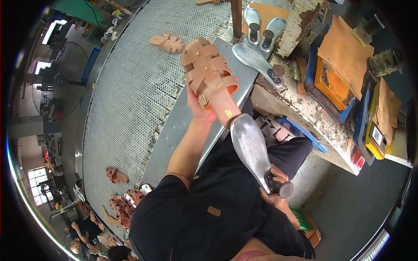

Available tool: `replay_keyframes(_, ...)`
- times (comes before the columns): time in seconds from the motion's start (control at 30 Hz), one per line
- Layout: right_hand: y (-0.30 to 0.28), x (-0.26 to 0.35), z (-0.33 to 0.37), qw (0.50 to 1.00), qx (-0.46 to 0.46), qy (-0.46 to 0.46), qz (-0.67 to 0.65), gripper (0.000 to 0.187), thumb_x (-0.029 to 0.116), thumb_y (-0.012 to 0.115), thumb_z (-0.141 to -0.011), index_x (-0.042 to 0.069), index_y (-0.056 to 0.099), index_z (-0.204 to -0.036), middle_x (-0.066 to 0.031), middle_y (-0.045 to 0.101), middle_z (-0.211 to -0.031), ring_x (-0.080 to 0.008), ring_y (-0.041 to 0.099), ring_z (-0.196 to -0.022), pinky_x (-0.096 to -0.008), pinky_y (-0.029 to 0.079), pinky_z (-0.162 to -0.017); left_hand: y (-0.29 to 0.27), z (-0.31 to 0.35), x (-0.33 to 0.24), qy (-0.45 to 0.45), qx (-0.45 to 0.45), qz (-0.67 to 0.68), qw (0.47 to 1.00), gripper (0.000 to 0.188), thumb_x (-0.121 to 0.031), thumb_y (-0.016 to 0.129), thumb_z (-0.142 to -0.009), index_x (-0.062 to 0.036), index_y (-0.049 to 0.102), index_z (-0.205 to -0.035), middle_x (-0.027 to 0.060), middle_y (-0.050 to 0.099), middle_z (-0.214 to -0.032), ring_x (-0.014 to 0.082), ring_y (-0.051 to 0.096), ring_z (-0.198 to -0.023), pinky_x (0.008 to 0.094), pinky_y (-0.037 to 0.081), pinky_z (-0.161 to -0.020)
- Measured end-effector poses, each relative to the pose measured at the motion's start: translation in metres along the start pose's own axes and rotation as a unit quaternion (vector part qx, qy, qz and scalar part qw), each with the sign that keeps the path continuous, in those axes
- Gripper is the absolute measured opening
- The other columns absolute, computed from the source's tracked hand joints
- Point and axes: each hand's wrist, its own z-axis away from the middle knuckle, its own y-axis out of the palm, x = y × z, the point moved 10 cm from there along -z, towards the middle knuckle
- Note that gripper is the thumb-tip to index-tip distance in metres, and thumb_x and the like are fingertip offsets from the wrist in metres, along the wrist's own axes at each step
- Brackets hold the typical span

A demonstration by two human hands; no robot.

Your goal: Pressing shoe soles onto shoes using a mechanical press machine.

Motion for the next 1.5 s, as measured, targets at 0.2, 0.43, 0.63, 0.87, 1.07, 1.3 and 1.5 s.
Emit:
replay_keyframes(0.2, -0.001, -0.004, -0.002, 0.998, 0.011, 0.050, 0.028, 0.071, 0.007, 0.097, -0.070, 0.005, 0.051, -0.124, -0.0212, 0.063, -0.136, -0.0448, 0.064, -0.139, -0.0510, 0.053, -0.112, -0.015, 0.008, 0.004, -0.018, -0.027, -0.003, 0.999, 0.104, -0.085, 0.042, -0.102, -0.0088, 0.029, -0.171, 0.0271, 0.053, -0.157, 0.0487, 0.065, -0.133, 0.0594, 0.059, -0.104)
replay_keyframes(0.43, -0.014, 0.000, -0.002, 0.995, 0.018, 0.085, 0.053, 0.070, 0.006, 0.097, -0.069, 0.004, 0.053, -0.123, -0.0211, 0.064, -0.135, -0.0436, 0.065, -0.136, -0.0510, 0.052, -0.113, -0.012, 0.011, 0.008, -0.037, 0.049, 0.003, 0.998, 0.086, -0.076, 0.031, -0.108, -0.0146, 0.037, -0.168, 0.0163, 0.056, -0.156, 0.0351, 0.064, -0.137, 0.0580, 0.057, -0.110)
replay_keyframes(0.63, -0.011, -0.011, 0.000, 0.993, -0.010, 0.099, 0.060, 0.068, 0.004, 0.096, -0.071, 0.003, 0.054, -0.125, -0.0229, 0.064, -0.136, -0.0425, 0.064, -0.136, -0.0505, 0.052, -0.113, -0.018, 0.016, 0.010, -0.042, 0.019, 0.079, 0.996, 0.096, -0.079, 0.038, -0.105, -0.0108, 0.029, -0.172, 0.0295, 0.051, -0.159, 0.0456, 0.067, -0.129, 0.0565, 0.062, -0.101)
replay_keyframes(0.87, 0.011, -0.025, 0.011, 0.981, -0.045, 0.175, 0.066, 0.065, 0.005, 0.094, -0.071, 0.003, 0.056, -0.123, -0.0217, 0.065, -0.136, -0.0359, 0.067, -0.129, -0.0457, 0.054, -0.108, -0.031, 0.040, 0.011, -0.069, -0.023, 0.064, 0.995, 0.094, -0.078, 0.035, -0.107, -0.0098, 0.031, -0.171, 0.0292, 0.052, -0.159, 0.0437, 0.068, -0.128, 0.0546, 0.061, -0.103)
replay_keyframes(1.07, 0.022, -0.046, 0.020, 0.974, -0.052, 0.211, 0.055, 0.062, 0.004, 0.094, -0.070, 0.001, 0.058, -0.120, -0.0206, 0.067, -0.135, -0.0329, 0.069, -0.125, -0.0431, 0.056, -0.104, -0.041, 0.052, 0.019, -0.078, -0.057, 0.056, 0.994, 0.088, -0.074, 0.032, -0.110, -0.0098, 0.034, -0.170, 0.0269, 0.053, -0.158, 0.0394, 0.064, -0.135, 0.0548, 0.059, -0.106)
replay_keyframes(1.3, 0.019, -0.049, 0.000, 0.978, -0.042, 0.199, 0.051, 0.060, 0.004, 0.094, -0.072, 0.001, 0.058, -0.121, -0.0207, 0.067, -0.135, -0.0323, 0.069, -0.124, -0.0428, 0.056, -0.104, -0.046, 0.050, 0.028, -0.085, -0.070, 0.071, 0.991, 0.072, -0.064, 0.035, -0.116, -0.0125, 0.042, -0.165, 0.0141, 0.058, -0.157, 0.0339, 0.061, -0.141, 0.0542, 0.051, -0.118)
replay_keyframes(1.5, 0.019, -0.050, -0.006, 0.973, -0.033, 0.226, 0.043, 0.058, 0.004, 0.093, -0.074, 0.001, 0.059, -0.120, -0.0205, 0.067, -0.136, -0.0317, 0.069, -0.123, -0.0420, 0.056, -0.104, -0.051, 0.047, 0.027, -0.086, -0.102, 0.086, 0.987, 0.071, -0.064, 0.035, -0.116, -0.0122, 0.043, -0.164, 0.0141, 0.059, -0.157, 0.0342, 0.061, -0.140, 0.0539, 0.052, -0.117)
